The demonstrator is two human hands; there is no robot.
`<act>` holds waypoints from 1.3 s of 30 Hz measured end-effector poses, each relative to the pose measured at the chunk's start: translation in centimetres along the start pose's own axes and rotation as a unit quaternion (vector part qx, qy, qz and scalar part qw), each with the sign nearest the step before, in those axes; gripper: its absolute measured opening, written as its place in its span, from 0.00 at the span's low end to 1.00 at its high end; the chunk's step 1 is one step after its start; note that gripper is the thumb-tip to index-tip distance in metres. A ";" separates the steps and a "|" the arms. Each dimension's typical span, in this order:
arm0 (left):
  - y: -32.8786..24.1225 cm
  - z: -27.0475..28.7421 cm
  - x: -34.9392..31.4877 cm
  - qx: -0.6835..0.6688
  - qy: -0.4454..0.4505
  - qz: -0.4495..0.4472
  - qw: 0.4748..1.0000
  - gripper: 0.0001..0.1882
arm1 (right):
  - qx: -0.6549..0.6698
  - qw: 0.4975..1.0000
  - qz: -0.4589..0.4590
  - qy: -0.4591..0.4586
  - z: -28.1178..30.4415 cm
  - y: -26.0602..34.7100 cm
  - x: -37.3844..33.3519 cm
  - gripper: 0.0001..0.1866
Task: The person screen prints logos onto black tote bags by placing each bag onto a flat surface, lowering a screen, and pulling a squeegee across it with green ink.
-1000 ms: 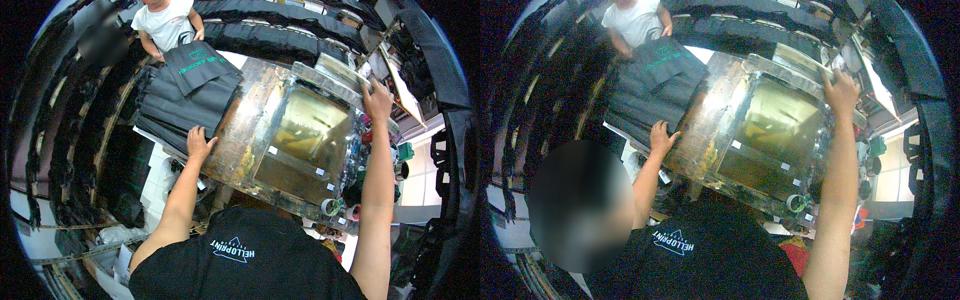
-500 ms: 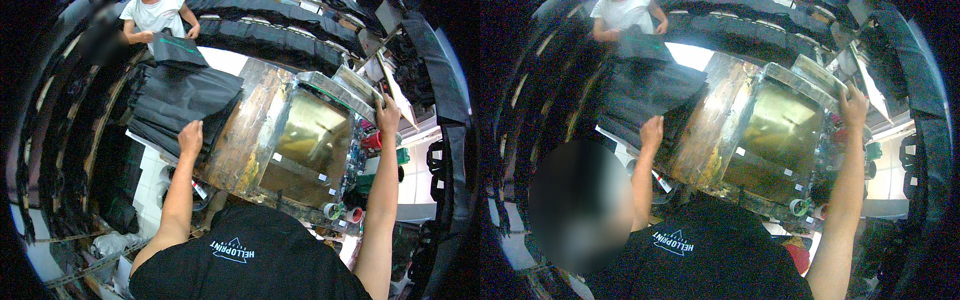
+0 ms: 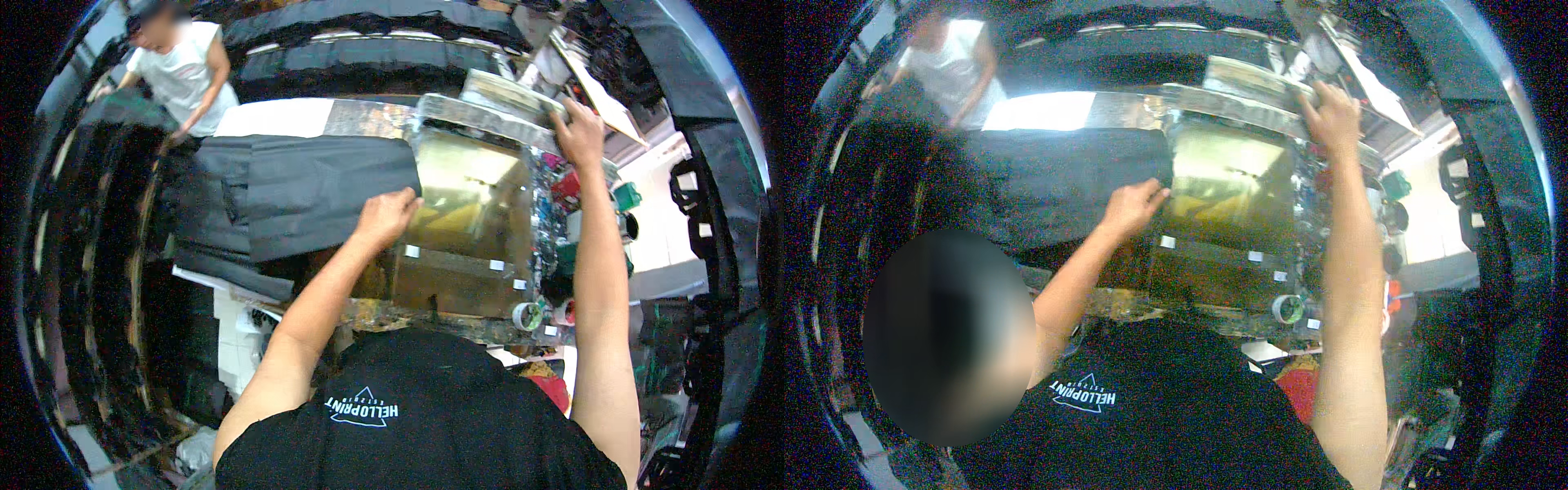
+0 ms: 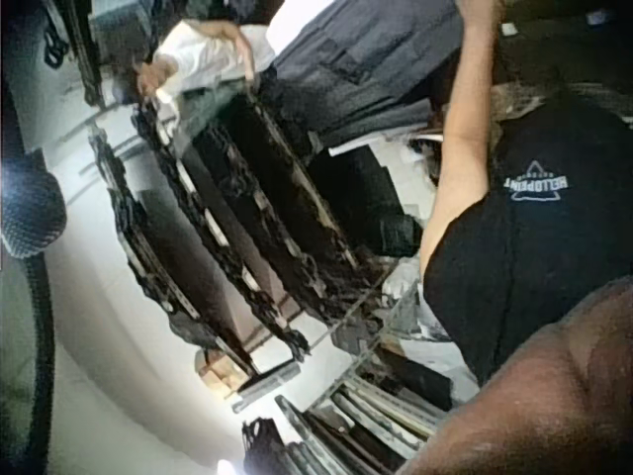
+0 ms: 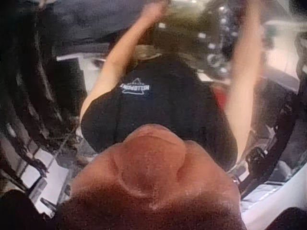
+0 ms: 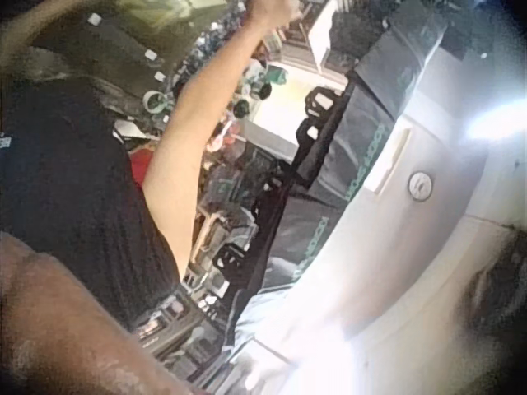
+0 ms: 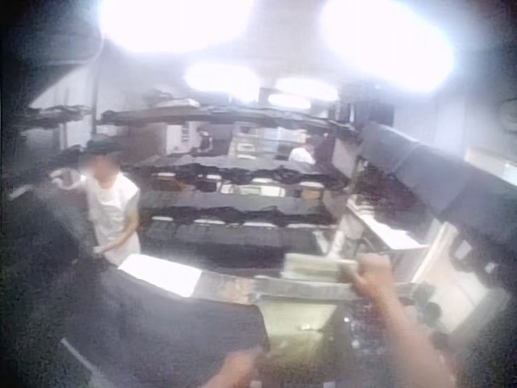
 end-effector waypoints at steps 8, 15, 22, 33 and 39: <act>-9.5 -21.7 -4.8 0.071 0.176 -0.113 0.975 0.62 | 0.015 0.999 0.022 -0.037 1.9 1.4 -0.4 0.28; -7.5 -23.2 -4.5 0.092 0.180 -0.131 0.971 0.58 | 0.022 0.999 0.024 -0.043 1.7 0.2 0.5 0.29; -8.9 -25.8 1.4 0.076 0.165 -0.175 0.968 0.59 | 0.118 0.993 0.000 -0.016 4.2 1.4 2.6 0.35; -12.2 -26.2 -1.7 0.041 0.136 -0.187 0.972 0.59 | 0.133 0.991 -0.006 -0.026 3.9 0.9 2.9 0.32; -12.1 -25.2 -2.4 0.035 0.178 -0.184 0.966 0.60 | 0.107 0.992 0.019 -0.059 3.6 1.3 2.2 0.30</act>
Point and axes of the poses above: each hand's wrist, its own x-axis towards the middle knuckle, its own z-axis out of the back of the hand, y = z × x, the point moved 10 cm from there along x, towards the middle knuckle, and after that the axes turned 9 degrees about -z, right-handed, at the moved point
